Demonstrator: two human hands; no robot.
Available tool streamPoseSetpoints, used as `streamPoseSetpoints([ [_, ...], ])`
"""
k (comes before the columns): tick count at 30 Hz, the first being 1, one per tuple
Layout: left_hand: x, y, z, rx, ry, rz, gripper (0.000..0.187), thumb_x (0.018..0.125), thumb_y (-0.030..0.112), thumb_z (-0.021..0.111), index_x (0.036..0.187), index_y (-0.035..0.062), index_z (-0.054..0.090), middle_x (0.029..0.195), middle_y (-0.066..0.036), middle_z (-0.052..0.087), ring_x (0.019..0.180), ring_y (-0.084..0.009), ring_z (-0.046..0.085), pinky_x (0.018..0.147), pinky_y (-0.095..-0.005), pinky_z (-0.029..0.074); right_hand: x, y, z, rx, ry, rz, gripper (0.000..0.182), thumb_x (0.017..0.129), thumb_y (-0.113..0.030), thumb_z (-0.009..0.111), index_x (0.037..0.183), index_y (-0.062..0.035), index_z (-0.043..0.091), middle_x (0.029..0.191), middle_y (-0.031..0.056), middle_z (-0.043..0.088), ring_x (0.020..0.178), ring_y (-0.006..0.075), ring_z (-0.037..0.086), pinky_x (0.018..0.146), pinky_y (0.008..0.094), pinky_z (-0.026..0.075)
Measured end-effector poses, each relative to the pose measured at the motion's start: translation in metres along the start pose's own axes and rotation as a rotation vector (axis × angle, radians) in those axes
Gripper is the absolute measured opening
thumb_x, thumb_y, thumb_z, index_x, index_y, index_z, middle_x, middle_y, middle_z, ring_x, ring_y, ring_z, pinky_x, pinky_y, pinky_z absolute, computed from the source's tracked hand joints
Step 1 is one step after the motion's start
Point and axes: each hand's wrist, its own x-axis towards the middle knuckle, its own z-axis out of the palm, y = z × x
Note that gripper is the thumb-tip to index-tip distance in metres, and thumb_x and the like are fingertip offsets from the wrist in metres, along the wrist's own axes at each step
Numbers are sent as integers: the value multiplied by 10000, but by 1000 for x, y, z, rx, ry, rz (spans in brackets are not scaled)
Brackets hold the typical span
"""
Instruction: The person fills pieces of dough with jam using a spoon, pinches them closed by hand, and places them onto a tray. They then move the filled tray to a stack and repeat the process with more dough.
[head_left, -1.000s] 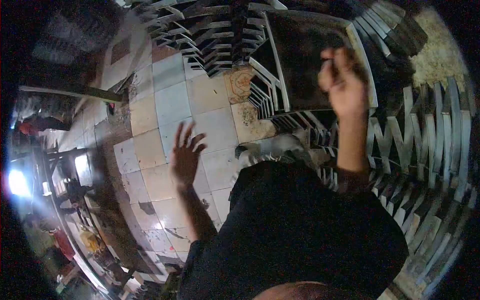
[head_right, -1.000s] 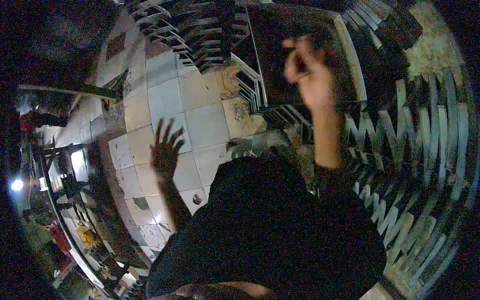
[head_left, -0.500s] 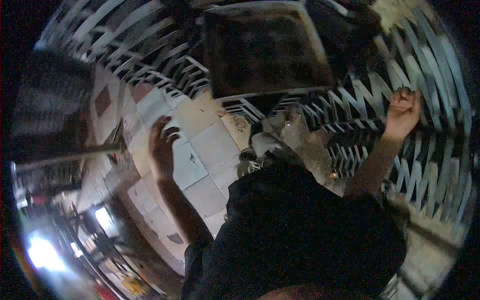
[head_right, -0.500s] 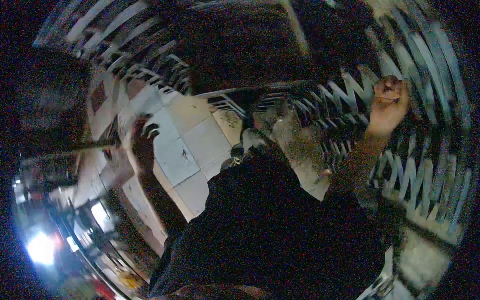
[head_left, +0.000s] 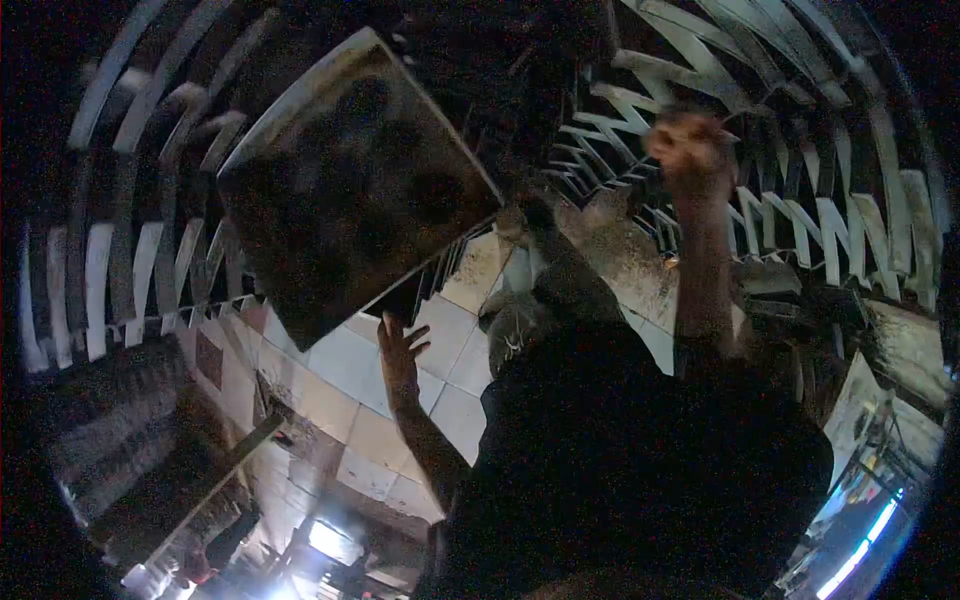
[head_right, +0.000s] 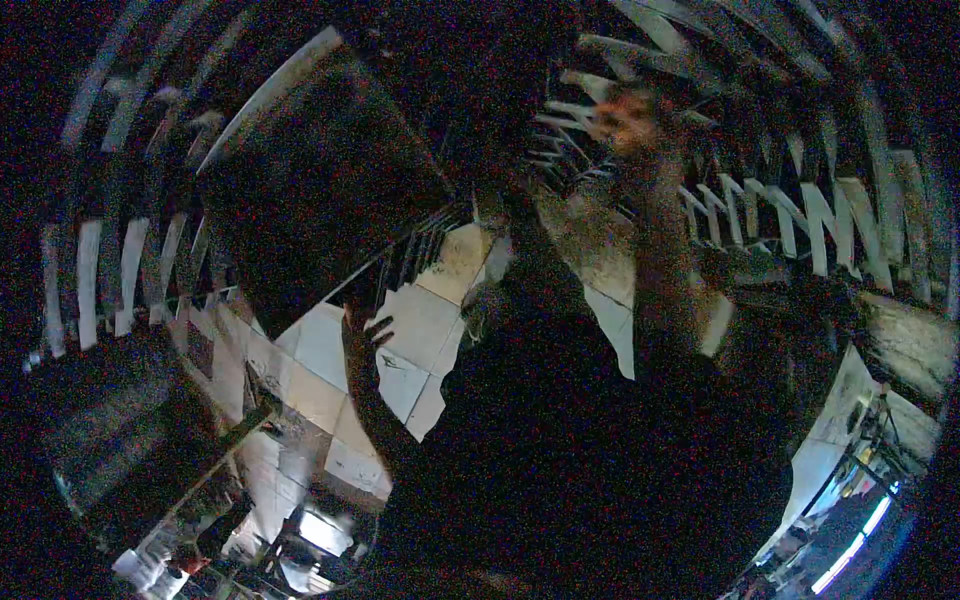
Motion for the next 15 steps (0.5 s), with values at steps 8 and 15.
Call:
streamPoseSetpoints([
  [8, 0, 16, 43, 62, 420, -131, 701, 1069, 492, 461, 1613, 130, 206, 1541, -142, 450, 1060, -313, 690, 864, -440, 541, 137, 45, 124, 217, -586, 77, 91, 850, -15, 494, 824, -65, 566, 789, 77, 568, 699, 182, 510, 648, 361, 420],
  [15, 35, -63, 13, -222, 605, -181, 715, 1082, 534, 387, 1628, 340, -32, 1579, -147, 429, 1043, -323, 666, 810, -480, 548, 170, 43, 113, 90, -682, 199, 127, 888, -57, 475, 765, -88, 486, 726, 25, 428, 692, 155, 437, 663, 346, 357],
])
